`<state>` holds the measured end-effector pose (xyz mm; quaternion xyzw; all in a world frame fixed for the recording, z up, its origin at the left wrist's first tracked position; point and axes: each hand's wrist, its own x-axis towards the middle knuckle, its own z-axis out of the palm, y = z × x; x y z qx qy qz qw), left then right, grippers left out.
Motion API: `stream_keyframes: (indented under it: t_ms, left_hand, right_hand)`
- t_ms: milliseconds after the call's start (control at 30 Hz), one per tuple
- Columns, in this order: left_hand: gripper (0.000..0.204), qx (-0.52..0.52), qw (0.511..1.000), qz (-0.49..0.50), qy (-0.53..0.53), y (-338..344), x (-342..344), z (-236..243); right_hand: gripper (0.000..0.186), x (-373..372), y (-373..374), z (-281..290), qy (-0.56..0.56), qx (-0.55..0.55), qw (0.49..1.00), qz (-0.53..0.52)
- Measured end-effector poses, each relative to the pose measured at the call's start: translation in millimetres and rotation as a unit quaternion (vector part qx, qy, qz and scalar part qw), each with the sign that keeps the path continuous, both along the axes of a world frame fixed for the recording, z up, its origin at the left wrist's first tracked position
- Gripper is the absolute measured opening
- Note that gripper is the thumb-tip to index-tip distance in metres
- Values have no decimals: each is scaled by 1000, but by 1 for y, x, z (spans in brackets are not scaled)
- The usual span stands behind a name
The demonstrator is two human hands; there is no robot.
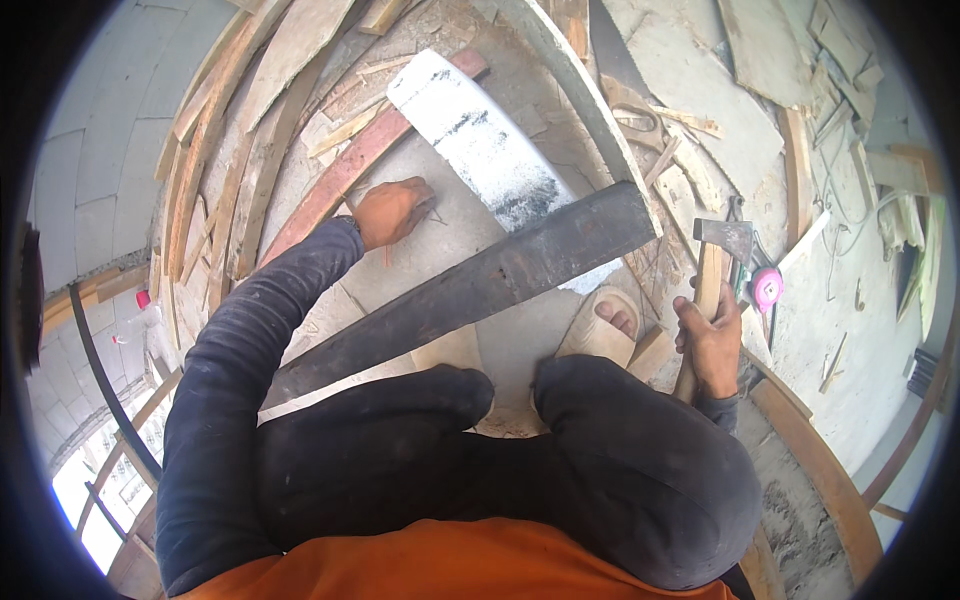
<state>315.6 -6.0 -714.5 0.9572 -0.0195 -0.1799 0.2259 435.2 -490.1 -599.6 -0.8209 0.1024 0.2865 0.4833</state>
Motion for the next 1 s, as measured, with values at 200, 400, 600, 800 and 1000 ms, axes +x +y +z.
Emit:
stream_keyframes:
  t_ms: [200, 400, 600, 800, 1000]
  left_hand:
    - [23, 59, 991, 60, 101, -7, 9, -22]
    - [23, 44, 997, 45, 47, 4, -3, -38]
    - [24, -130, 980, 151, 5, 10, 7, 19]
    - [28, -307, 906, 291, -28, -33, 62, 186]
    - [15, -316, 942, 111, -11, -103, 131, 256]
  right_hand:
    - [36, -7, 2, 3, -9, -50, 999, 14]
    - [35, -9, 7, -4, -4, -45, 999, 8]
    - [37, -2, -7, 2, -7, -15, 1000, -11]
    - [44, 29, -5, 13, -10, 65, 996, -57]
    - [58, 51, 6, 46, 1, 225, 971, -82]
